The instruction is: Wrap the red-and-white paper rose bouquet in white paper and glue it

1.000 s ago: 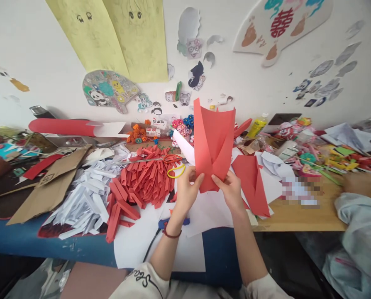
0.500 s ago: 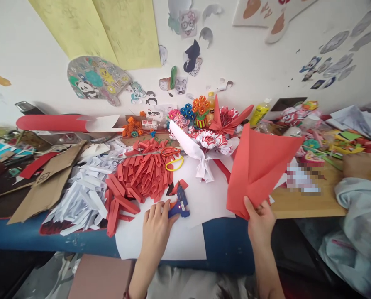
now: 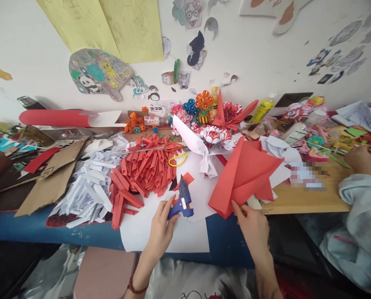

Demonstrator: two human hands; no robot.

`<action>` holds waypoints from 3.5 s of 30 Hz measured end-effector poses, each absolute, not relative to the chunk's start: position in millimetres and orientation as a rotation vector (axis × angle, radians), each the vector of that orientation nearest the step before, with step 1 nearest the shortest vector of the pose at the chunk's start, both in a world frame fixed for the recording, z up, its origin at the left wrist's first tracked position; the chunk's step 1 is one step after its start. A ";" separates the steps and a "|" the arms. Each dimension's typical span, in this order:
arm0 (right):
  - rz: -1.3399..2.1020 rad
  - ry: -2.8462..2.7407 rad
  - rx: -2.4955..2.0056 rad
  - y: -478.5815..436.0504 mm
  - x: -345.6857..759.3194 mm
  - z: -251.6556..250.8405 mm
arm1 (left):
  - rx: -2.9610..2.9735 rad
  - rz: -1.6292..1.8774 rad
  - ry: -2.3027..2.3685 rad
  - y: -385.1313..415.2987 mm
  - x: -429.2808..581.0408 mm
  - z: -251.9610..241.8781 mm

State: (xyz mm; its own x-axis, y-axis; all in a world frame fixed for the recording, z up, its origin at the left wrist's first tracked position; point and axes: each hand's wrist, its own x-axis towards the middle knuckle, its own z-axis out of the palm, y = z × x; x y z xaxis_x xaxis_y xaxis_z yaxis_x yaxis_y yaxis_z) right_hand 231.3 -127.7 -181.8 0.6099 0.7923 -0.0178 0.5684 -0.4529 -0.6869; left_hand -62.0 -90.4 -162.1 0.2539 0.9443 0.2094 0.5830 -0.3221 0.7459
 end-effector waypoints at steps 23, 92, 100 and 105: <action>1.537 -1.349 -1.141 15.1 165.2 -157.7 | 1.530 1.210 1.281 -74.2 -78.7 -183.4; 0.474 -1.552 -1.204 -82.3 285.1 -198.3 | 1.625 0.647 1.070 -90.2 -12.5 -160.1; 0.484 -1.554 -1.186 -81.5 285.1 -198.1 | 1.679 0.613 1.107 -89.3 -2.6 -155.6; 0.493 -1.552 -1.172 -81.6 284.8 -198.0 | 1.708 0.617 1.158 -91.4 -5.5 -150.5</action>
State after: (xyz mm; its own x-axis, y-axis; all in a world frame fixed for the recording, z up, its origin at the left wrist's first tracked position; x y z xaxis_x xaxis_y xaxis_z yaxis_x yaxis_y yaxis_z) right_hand 284.8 -81.6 -198.0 0.0637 0.8654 0.4970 0.4198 0.4285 -0.8001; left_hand -5.5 -91.4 -150.5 0.4245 0.9003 -0.0963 0.4217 -0.1025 0.9009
